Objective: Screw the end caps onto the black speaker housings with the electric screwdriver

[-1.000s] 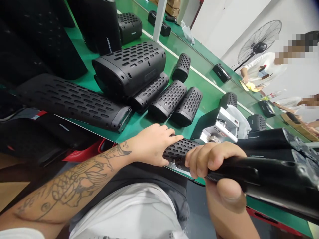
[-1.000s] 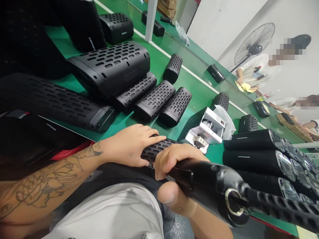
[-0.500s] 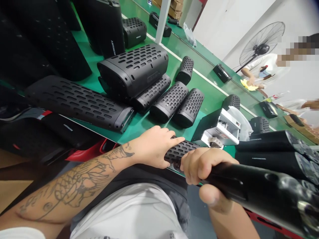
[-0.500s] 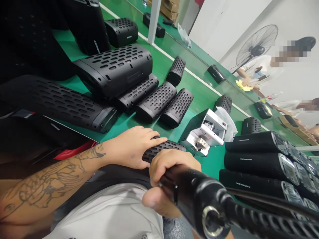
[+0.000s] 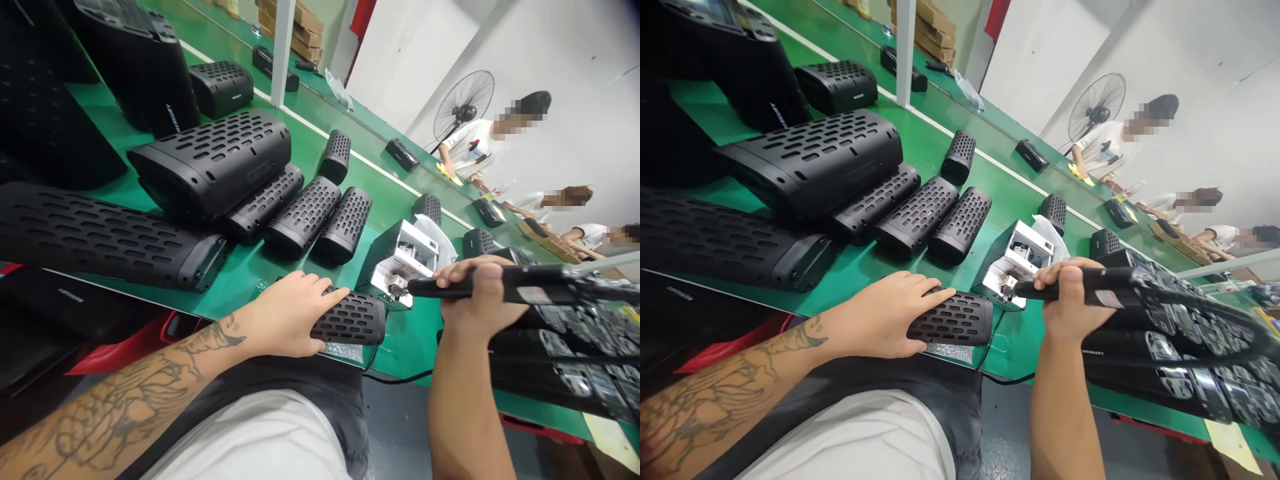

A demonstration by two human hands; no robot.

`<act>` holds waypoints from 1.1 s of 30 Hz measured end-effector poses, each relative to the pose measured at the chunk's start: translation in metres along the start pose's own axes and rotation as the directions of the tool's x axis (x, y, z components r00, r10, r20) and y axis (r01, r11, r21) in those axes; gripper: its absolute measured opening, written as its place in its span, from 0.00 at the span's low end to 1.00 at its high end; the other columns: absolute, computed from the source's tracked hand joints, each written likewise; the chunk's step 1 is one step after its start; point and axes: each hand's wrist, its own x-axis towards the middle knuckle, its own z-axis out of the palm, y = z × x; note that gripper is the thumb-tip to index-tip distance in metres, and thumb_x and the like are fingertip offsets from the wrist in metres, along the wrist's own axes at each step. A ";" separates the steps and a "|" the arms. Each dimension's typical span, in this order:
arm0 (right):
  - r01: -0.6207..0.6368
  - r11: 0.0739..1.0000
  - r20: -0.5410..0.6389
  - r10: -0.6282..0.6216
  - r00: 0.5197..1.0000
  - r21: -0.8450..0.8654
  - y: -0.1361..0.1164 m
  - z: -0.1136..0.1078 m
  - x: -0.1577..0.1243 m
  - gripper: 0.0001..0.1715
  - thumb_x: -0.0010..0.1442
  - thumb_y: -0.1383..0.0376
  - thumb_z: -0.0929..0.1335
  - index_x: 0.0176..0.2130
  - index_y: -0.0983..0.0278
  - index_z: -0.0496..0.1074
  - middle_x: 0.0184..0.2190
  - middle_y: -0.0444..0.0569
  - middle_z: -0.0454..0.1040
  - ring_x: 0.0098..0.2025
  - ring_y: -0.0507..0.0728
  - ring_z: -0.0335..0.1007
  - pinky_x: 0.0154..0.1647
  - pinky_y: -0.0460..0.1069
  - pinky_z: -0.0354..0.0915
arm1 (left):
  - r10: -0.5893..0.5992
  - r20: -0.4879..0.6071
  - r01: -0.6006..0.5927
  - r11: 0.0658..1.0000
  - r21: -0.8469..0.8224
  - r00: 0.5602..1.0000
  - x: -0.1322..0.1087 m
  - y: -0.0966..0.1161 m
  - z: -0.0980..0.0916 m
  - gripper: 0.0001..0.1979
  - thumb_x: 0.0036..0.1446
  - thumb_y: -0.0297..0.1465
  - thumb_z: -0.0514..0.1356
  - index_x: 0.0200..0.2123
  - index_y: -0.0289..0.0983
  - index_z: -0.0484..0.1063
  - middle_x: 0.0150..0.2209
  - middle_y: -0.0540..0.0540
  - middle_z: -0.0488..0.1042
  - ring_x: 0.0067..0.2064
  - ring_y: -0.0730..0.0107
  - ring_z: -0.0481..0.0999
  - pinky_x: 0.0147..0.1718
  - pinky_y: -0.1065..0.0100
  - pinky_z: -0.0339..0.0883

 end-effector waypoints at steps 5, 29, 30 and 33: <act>-0.068 0.997 0.061 0.070 0.996 -0.029 0.026 -0.008 -0.012 0.23 0.66 0.54 0.83 0.29 0.61 0.75 0.21 0.40 0.75 0.18 0.54 0.72 0.23 0.52 0.76 | 0.095 -0.239 -0.124 0.986 -0.110 0.966 -0.020 -0.015 0.007 0.38 0.64 0.43 0.77 0.72 0.39 0.76 0.68 0.31 0.81 0.64 0.36 0.83 0.69 0.39 0.76; -0.373 0.889 0.626 0.135 0.768 0.266 -0.088 0.100 -0.081 0.25 0.76 0.41 0.77 0.44 0.58 0.82 0.27 0.43 0.80 0.24 0.57 0.78 0.33 0.59 0.77 | -0.085 -0.454 -0.160 0.865 -0.475 0.887 -0.068 -0.059 0.075 0.60 0.58 0.44 0.80 0.85 0.46 0.52 0.79 0.28 0.67 0.78 0.33 0.74 0.76 0.34 0.74; -0.387 0.884 0.630 0.146 0.762 0.263 -0.087 0.105 -0.083 0.25 0.74 0.40 0.78 0.45 0.59 0.82 0.28 0.43 0.80 0.24 0.57 0.78 0.34 0.59 0.77 | -0.085 -0.463 -0.167 0.863 -0.478 0.882 -0.068 -0.059 0.075 0.60 0.58 0.43 0.80 0.85 0.46 0.53 0.78 0.28 0.68 0.78 0.33 0.74 0.76 0.34 0.74; -0.453 0.872 0.608 0.260 0.750 0.187 -0.088 0.116 -0.087 0.21 0.71 0.45 0.82 0.43 0.59 0.82 0.28 0.42 0.79 0.26 0.56 0.78 0.36 0.58 0.79 | -0.104 -0.468 -0.160 0.857 -0.490 0.878 -0.065 -0.057 0.076 0.59 0.57 0.43 0.79 0.84 0.46 0.55 0.77 0.29 0.70 0.77 0.33 0.75 0.75 0.35 0.75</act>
